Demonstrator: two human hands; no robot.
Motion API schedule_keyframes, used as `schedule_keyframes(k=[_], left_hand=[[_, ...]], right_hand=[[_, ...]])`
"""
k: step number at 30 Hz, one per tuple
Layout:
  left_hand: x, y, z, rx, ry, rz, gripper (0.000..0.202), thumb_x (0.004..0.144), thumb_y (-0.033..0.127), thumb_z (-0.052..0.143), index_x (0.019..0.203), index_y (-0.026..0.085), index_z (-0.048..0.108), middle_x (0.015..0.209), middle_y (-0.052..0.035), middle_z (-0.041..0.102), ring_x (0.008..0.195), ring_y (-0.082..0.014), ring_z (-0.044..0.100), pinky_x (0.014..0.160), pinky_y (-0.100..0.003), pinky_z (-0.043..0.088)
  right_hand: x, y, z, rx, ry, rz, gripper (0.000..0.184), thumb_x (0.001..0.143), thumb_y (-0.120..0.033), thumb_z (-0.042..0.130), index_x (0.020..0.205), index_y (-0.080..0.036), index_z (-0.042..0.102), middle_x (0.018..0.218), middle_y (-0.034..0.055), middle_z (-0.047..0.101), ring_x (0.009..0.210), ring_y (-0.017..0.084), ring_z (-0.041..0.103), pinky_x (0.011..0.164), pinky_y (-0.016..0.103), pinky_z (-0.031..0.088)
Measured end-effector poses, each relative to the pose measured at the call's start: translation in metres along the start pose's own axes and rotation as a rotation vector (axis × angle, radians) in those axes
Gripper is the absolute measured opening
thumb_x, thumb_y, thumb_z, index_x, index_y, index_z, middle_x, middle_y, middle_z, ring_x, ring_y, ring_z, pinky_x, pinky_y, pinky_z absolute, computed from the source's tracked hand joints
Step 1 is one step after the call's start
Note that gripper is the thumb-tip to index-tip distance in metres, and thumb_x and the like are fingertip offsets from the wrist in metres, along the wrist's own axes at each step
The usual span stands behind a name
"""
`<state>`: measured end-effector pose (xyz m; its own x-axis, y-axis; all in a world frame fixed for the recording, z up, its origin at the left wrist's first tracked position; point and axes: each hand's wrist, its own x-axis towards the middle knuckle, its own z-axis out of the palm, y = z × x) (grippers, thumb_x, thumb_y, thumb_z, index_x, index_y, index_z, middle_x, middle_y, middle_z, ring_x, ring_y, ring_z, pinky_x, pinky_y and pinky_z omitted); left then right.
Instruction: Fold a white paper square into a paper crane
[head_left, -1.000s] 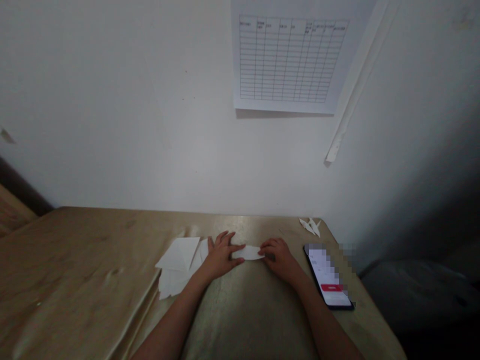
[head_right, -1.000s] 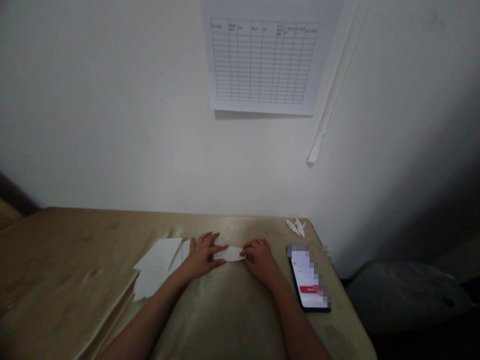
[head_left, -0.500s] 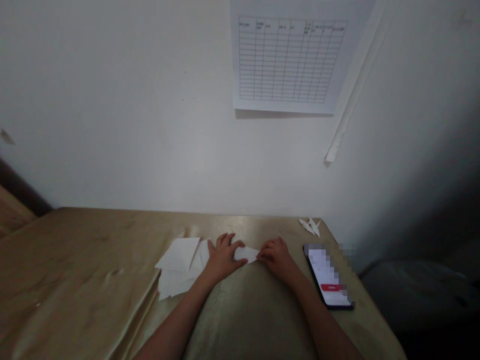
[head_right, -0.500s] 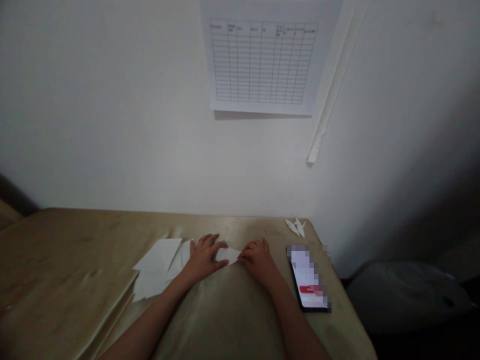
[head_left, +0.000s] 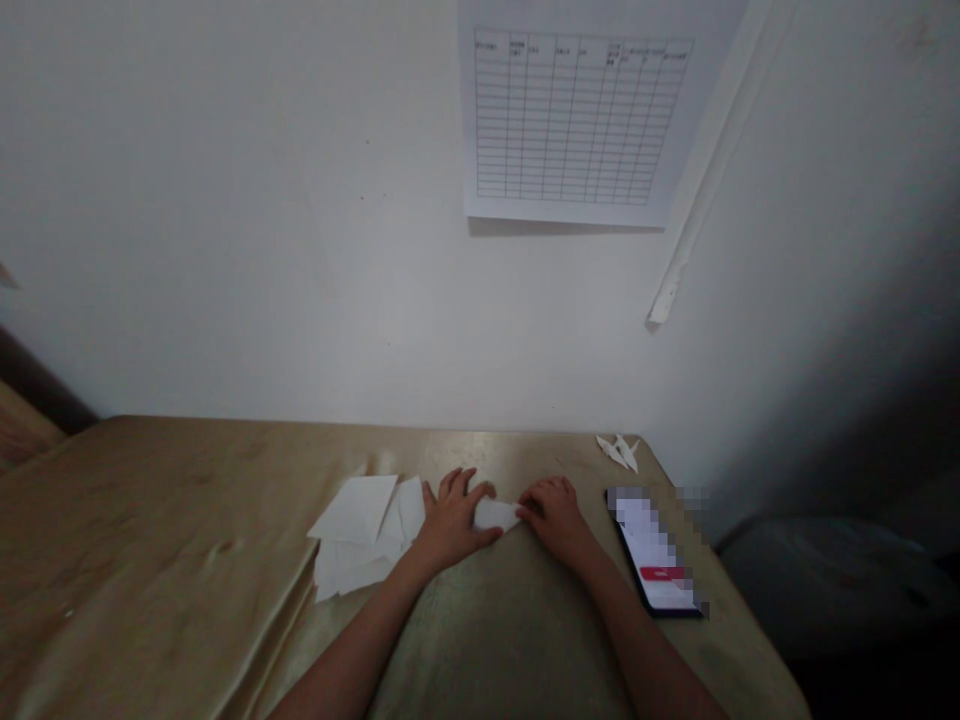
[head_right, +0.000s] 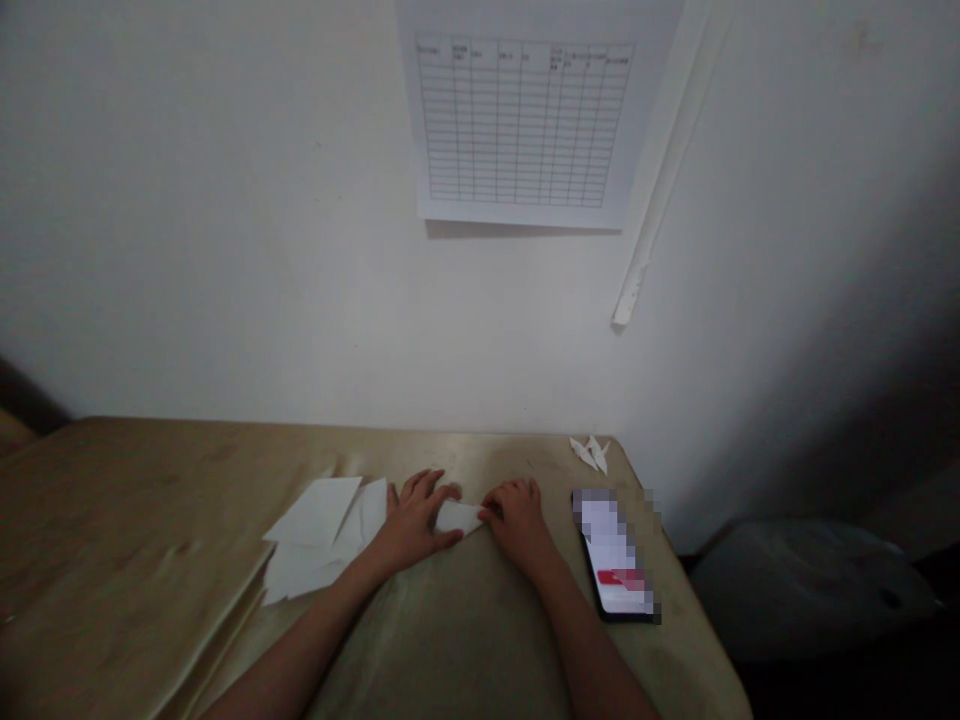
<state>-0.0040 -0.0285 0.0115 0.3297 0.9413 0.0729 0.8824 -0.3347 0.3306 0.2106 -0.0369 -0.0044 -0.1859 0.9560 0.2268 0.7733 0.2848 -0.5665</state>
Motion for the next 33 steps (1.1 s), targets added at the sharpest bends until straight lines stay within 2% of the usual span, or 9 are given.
schedule_keyframes(k=[4,9,14,20,25,33], left_hand=[[-0.001,0.001,-0.001,-0.009,-0.006,0.023,0.048,0.070,0.046,0.078,0.116,0.041,0.063,0.154,-0.0052,0.039,0.147,-0.0375,0.023,0.109,-0.077,0.007],[0.000,0.000,-0.001,-0.034,-0.029,0.013,0.039,0.071,0.046,0.078,0.108,0.041,0.068,0.154,-0.0027,0.039,0.147,-0.0379,0.022,0.109,-0.077,0.007],[0.003,-0.003,0.001,-0.060,-0.058,-0.015,0.038,0.069,0.049,0.080,0.105,0.041,0.071,0.155,-0.0020,0.040,0.147,-0.0379,0.021,0.110,-0.076,0.005],[0.003,-0.002,0.005,-0.076,-0.033,-0.038,0.033,0.074,0.053,0.075,0.104,0.039,0.072,0.154,-0.0020,0.042,0.147,-0.0360,0.023,0.111,-0.075,0.004],[0.001,0.002,0.006,-0.075,-0.026,-0.056,0.038,0.069,0.052,0.079,0.103,0.038,0.071,0.154,-0.0035,0.042,0.147,-0.0363,0.024,0.110,-0.076,0.004],[0.003,0.002,0.008,-0.056,-0.012,-0.060,0.039,0.069,0.052,0.079,0.104,0.037,0.070,0.154,-0.0033,0.041,0.145,-0.0376,0.025,0.111,-0.075,0.005]], right_hand=[[0.002,-0.001,0.005,-0.039,-0.004,0.033,0.009,0.091,-0.029,0.062,0.091,-0.025,0.070,0.102,0.0026,0.069,0.110,0.022,0.053,0.110,0.043,0.020],[0.003,-0.004,0.010,-0.100,-0.005,0.079,0.011,0.092,-0.032,0.061,0.093,-0.028,0.071,0.105,0.0012,0.070,0.113,0.023,0.051,0.111,0.045,0.017],[0.004,-0.007,0.014,-0.149,0.007,0.124,0.012,0.092,-0.033,0.061,0.093,-0.028,0.072,0.105,0.0022,0.070,0.114,0.023,0.050,0.112,0.050,0.012],[0.005,-0.007,0.014,-0.151,-0.005,0.129,0.014,0.091,-0.034,0.061,0.092,-0.029,0.073,0.106,0.0039,0.070,0.114,0.026,0.050,0.111,0.054,0.013],[0.007,-0.006,0.016,-0.130,0.000,0.142,0.014,0.090,-0.035,0.062,0.090,-0.031,0.075,0.106,0.0040,0.069,0.114,0.027,0.049,0.111,0.056,0.012],[0.006,-0.009,0.018,-0.125,0.022,0.169,0.013,0.089,-0.034,0.062,0.088,-0.030,0.075,0.104,0.0038,0.070,0.115,0.027,0.049,0.110,0.056,0.013]])
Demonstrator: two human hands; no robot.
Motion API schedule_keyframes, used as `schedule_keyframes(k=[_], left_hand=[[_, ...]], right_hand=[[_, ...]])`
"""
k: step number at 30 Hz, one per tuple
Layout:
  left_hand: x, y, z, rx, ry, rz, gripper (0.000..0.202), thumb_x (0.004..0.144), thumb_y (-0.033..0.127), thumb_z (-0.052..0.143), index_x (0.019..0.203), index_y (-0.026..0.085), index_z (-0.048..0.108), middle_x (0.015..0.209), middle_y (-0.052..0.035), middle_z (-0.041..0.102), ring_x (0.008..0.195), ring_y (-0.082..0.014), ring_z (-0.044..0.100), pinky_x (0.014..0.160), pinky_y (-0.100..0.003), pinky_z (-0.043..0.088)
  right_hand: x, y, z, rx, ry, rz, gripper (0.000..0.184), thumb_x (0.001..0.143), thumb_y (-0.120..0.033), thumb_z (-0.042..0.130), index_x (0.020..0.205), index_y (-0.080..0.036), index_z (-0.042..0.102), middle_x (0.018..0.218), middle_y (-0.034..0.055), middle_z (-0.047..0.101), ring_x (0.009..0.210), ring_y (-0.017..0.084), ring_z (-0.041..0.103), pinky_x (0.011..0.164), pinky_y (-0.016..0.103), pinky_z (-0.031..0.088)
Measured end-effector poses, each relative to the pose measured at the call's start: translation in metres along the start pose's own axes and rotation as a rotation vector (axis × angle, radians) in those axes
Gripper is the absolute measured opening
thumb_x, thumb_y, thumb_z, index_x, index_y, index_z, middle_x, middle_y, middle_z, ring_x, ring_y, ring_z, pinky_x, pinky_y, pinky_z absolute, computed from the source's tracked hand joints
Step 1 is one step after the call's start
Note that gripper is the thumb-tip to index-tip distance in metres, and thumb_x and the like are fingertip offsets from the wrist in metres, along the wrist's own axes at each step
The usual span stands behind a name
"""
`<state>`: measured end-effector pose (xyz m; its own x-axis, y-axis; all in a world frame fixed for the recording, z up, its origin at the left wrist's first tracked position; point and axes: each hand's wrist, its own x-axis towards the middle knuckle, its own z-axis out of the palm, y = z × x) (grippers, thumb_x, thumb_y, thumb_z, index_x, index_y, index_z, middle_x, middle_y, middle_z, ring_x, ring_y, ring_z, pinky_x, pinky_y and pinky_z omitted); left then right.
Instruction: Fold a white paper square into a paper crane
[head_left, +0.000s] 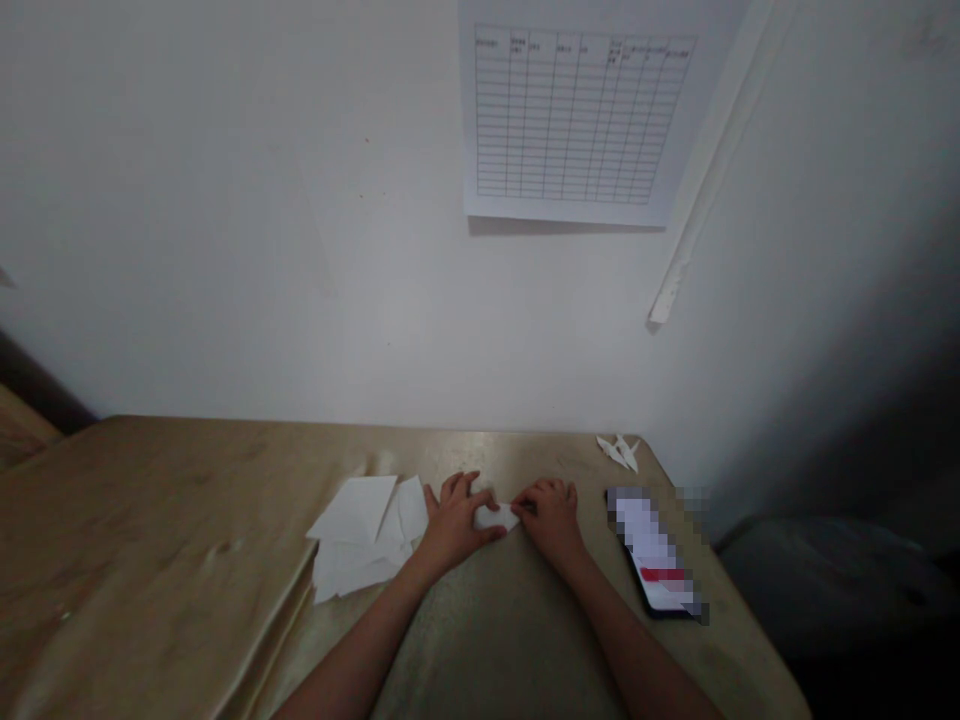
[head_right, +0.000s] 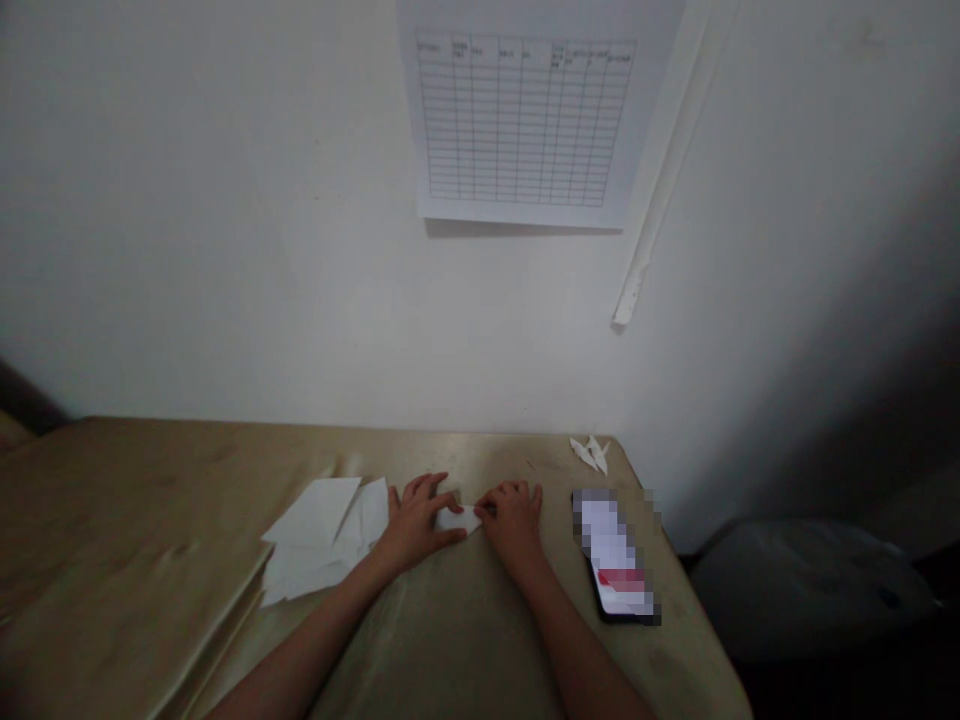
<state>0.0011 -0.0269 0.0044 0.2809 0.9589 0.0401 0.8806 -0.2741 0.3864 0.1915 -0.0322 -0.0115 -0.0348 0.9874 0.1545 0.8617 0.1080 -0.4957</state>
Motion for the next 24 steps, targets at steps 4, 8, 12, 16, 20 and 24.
schedule_keyframes(k=[4,8,12,16,20,24], left_hand=[[-0.0007,0.0027,-0.0030,0.000,-0.016,-0.003,0.038,0.069,0.049,0.079,0.104,0.037,0.070,0.154,-0.0030,0.041,0.146,-0.0374,0.024,0.111,-0.075,0.005],[-0.0008,0.0032,-0.0041,-0.013,-0.023,-0.002,0.038,0.069,0.049,0.080,0.104,0.037,0.070,0.154,-0.0039,0.040,0.146,-0.0373,0.024,0.111,-0.075,0.004],[-0.0001,0.0007,-0.0008,-0.007,-0.013,0.009,0.039,0.068,0.050,0.079,0.104,0.037,0.070,0.154,-0.0043,0.040,0.146,-0.0374,0.024,0.111,-0.076,0.004],[-0.0003,0.0001,0.0006,-0.003,-0.015,0.001,0.040,0.068,0.050,0.080,0.105,0.037,0.069,0.155,-0.0037,0.039,0.147,-0.0375,0.023,0.111,-0.075,0.003],[-0.0006,0.0013,-0.0005,0.005,-0.021,-0.006,0.041,0.068,0.050,0.080,0.105,0.036,0.069,0.155,-0.0036,0.039,0.147,-0.0376,0.022,0.112,-0.074,0.003],[0.0002,0.0022,-0.0003,0.008,-0.016,-0.002,0.041,0.067,0.050,0.080,0.104,0.036,0.069,0.155,-0.0040,0.040,0.147,-0.0376,0.023,0.111,-0.075,0.004]], right_hand=[[-0.0013,-0.0020,-0.0003,0.012,0.028,0.008,0.012,0.088,-0.032,0.063,0.087,-0.029,0.074,0.103,0.0025,0.070,0.114,0.026,0.049,0.111,0.056,0.012],[-0.0025,-0.0036,-0.0007,0.012,0.038,0.010,0.012,0.089,-0.032,0.063,0.086,-0.028,0.074,0.101,0.0029,0.071,0.114,0.026,0.050,0.112,0.056,0.012],[-0.0033,-0.0056,-0.0006,-0.003,0.040,0.011,0.012,0.089,-0.031,0.061,0.086,-0.027,0.073,0.102,0.0032,0.070,0.114,0.026,0.050,0.112,0.056,0.012],[-0.0033,-0.0071,0.0003,-0.049,0.030,0.017,0.012,0.090,-0.031,0.061,0.088,-0.028,0.072,0.105,0.0043,0.070,0.114,0.027,0.049,0.112,0.057,0.011],[-0.0039,-0.0079,0.0005,-0.051,0.039,0.010,0.012,0.090,-0.031,0.060,0.087,-0.027,0.072,0.105,0.0048,0.070,0.115,0.027,0.049,0.112,0.057,0.011],[-0.0049,-0.0084,0.0003,-0.042,0.058,0.004,0.012,0.090,-0.030,0.060,0.086,-0.026,0.071,0.103,0.0046,0.070,0.113,0.027,0.049,0.111,0.057,0.012]])
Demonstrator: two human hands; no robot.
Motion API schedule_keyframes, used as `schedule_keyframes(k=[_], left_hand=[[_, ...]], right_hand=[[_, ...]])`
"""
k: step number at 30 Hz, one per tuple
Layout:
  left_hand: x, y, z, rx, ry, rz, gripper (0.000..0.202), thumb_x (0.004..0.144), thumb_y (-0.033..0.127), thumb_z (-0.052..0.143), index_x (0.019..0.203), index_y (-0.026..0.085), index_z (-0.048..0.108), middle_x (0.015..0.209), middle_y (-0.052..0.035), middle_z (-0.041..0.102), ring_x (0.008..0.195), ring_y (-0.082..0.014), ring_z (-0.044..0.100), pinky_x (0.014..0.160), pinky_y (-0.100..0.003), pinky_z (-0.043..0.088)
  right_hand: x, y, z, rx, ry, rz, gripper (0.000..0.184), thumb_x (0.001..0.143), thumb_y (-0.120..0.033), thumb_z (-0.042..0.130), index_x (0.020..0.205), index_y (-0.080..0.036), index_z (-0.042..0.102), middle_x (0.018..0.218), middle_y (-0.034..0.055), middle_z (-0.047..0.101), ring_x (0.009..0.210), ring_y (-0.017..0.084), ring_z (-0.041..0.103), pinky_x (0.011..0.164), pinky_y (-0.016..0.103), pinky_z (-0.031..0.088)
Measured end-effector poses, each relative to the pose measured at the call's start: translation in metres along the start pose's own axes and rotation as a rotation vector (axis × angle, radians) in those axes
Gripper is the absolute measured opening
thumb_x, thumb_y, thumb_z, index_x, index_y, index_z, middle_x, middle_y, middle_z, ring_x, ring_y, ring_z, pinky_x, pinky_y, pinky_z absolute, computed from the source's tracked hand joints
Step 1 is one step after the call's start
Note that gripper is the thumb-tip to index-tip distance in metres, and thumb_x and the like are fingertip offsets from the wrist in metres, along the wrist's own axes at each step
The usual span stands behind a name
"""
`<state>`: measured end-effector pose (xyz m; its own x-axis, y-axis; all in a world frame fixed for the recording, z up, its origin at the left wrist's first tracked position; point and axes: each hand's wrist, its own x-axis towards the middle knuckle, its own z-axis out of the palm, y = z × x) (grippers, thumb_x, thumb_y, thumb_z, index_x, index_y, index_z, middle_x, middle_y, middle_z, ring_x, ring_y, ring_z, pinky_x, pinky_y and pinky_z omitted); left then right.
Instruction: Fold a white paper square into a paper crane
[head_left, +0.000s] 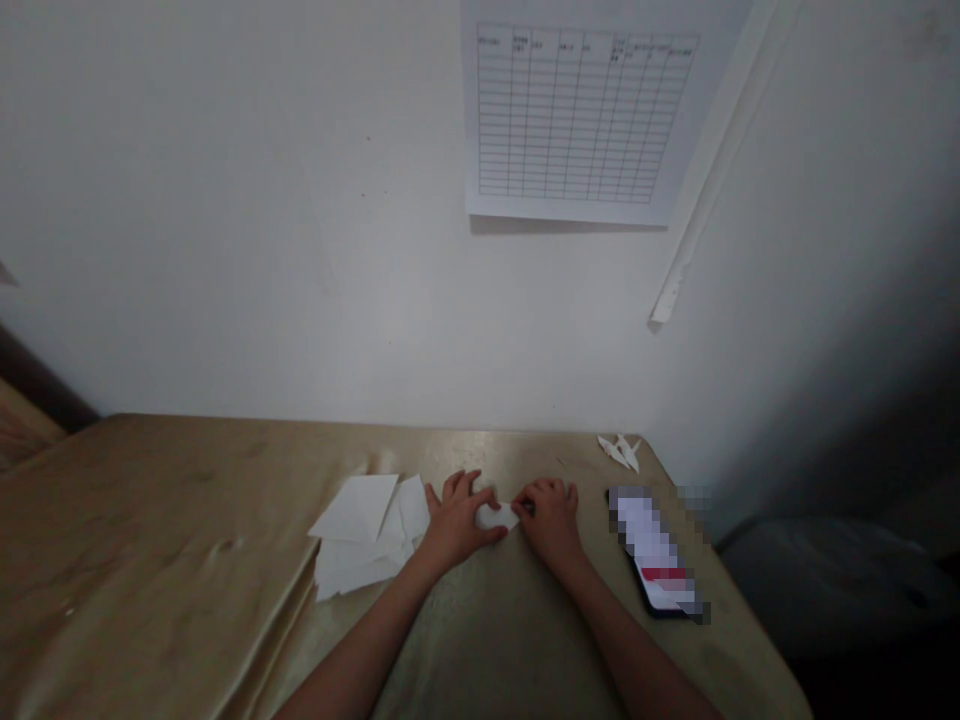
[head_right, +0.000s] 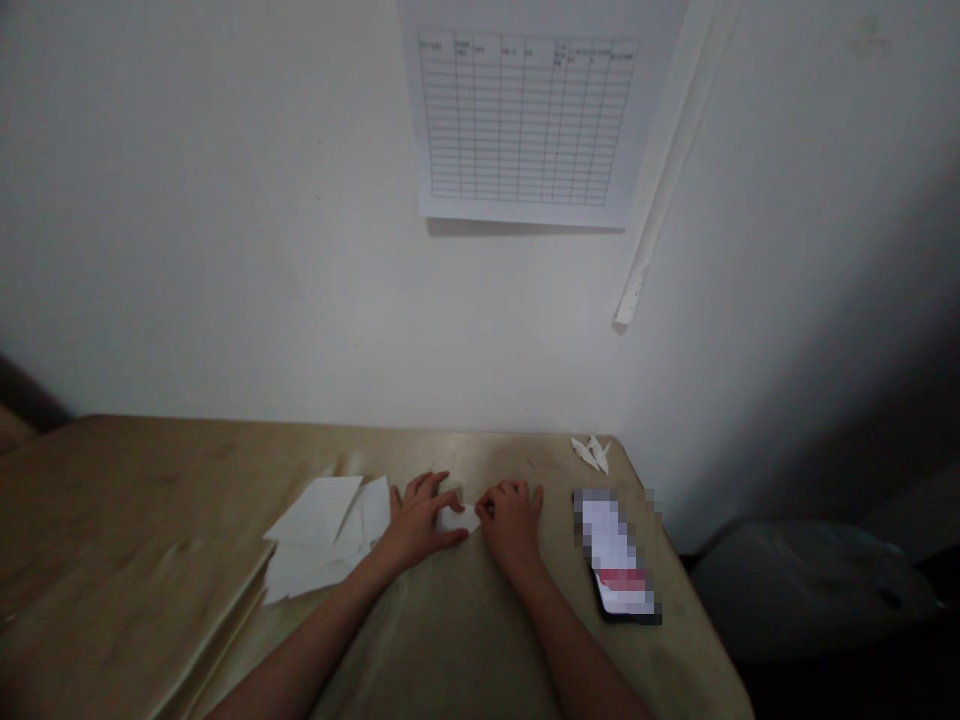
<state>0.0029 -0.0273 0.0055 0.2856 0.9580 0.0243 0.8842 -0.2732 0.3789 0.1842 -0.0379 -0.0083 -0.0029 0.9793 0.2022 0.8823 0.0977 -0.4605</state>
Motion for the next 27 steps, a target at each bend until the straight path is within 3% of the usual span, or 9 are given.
schedule_keyframes(k=[12,20,27], left_hand=[[0.001,-0.002,-0.002,0.004,-0.042,-0.002,0.042,0.066,0.053,0.080,0.104,0.038,0.069,0.156,-0.0024,0.039,0.148,-0.0384,0.020,0.110,-0.076,0.005],[-0.001,0.007,-0.002,-0.004,0.011,-0.016,0.049,0.068,0.049,0.080,0.115,0.044,0.065,0.154,-0.0034,0.041,0.147,-0.0368,0.022,0.109,-0.077,0.004],[0.000,0.007,-0.005,0.004,0.012,0.006,0.033,0.071,0.052,0.077,0.103,0.045,0.071,0.153,-0.0002,0.043,0.146,-0.0371,0.024,0.109,-0.077,0.003]], right_hand=[[-0.001,0.002,0.002,-0.015,0.011,-0.018,0.013,0.090,-0.032,0.060,0.085,-0.027,0.070,0.103,0.0044,0.069,0.112,0.027,0.049,0.111,0.058,0.012],[0.005,0.003,0.002,-0.013,0.016,-0.043,0.012,0.091,-0.035,0.062,0.091,-0.031,0.073,0.107,0.0037,0.068,0.118,0.028,0.045,0.112,0.062,0.006],[0.005,0.003,0.004,0.006,0.039,-0.004,0.010,0.089,-0.036,0.064,0.095,-0.033,0.073,0.109,0.0034,0.065,0.118,0.028,0.045,0.111,0.061,0.011]])
